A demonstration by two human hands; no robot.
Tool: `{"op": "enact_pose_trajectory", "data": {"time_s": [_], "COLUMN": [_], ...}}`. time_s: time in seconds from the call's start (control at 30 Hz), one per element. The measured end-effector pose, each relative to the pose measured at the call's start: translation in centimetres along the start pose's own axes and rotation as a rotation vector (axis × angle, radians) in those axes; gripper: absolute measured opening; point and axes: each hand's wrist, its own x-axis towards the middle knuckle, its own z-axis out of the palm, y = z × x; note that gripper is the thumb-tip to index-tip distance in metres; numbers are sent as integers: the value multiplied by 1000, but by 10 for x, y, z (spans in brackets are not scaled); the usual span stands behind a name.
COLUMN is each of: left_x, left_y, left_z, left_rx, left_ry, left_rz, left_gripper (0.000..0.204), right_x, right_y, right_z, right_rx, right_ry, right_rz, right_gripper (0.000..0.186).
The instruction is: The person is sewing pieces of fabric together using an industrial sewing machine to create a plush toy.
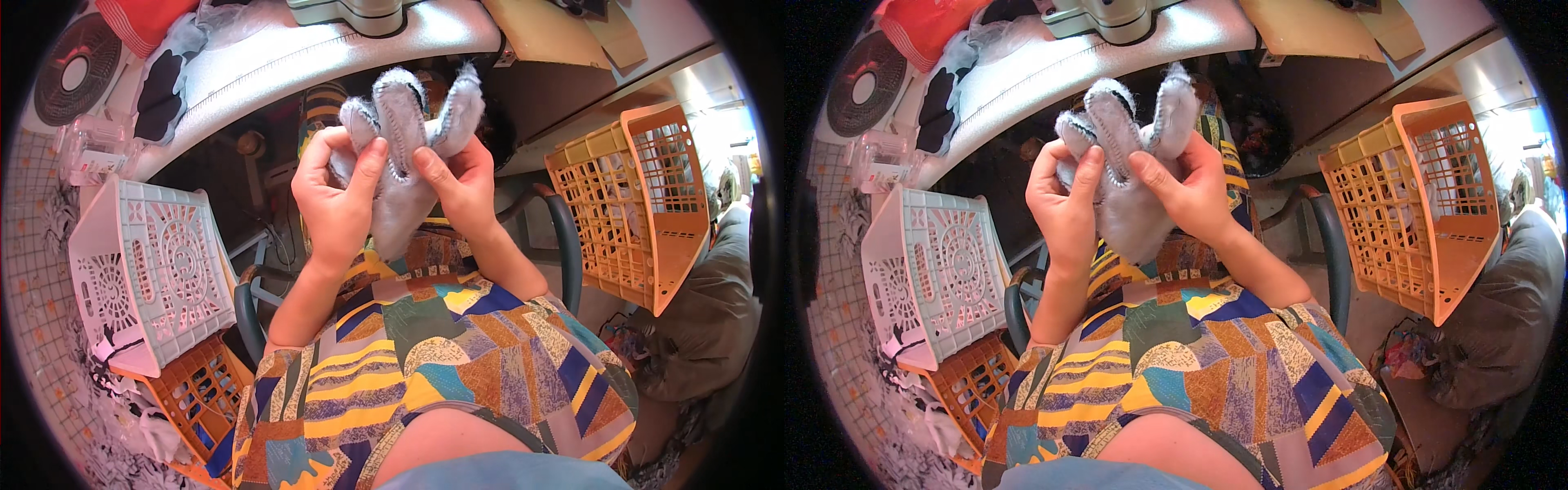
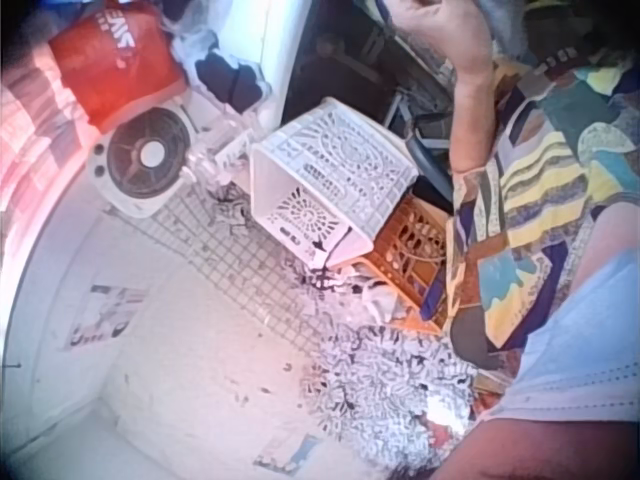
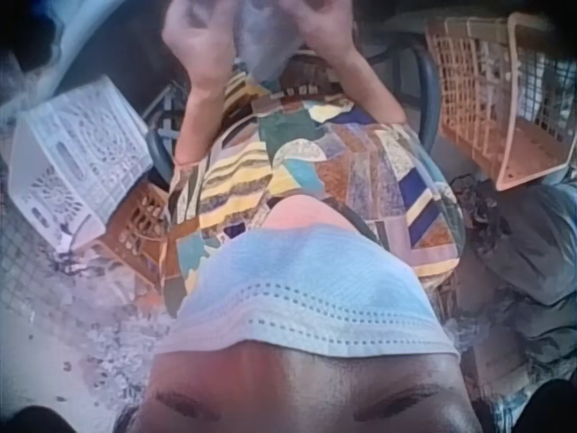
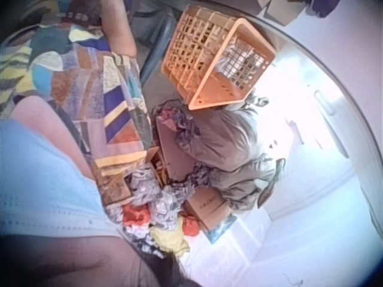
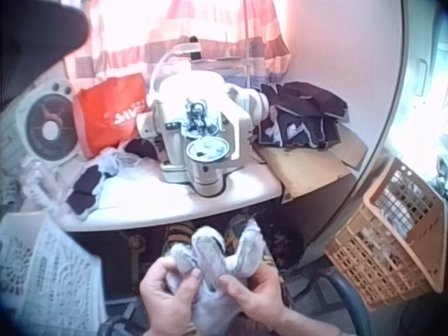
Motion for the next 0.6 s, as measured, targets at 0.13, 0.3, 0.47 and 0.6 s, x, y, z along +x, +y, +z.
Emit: {"op": "enact_pose_trajectory", "data": {"time_s": [0.13,0.3,0.47,0.6], "left_x": [7,13,12,0], "left_y": [0,-6,-22,-25], "left_z": [1,2,1,2], "left_rx": [75,-17,-481,-270], "left_ry": [-19,-45,2,-46], "left_rz": [19,96,-144,-207], "left_gripper": [18,26,32,30], "right_x": [2,6,17,16], "right_y": [0,-5,-5,-1], "right_z": [3,3,-2,-2], "right_rx": [-52,-56,154,183], "right_ry": [-45,23,109,122], "right_rz": [4,130,196,134], "right_gripper": [51,56,52,47]}}
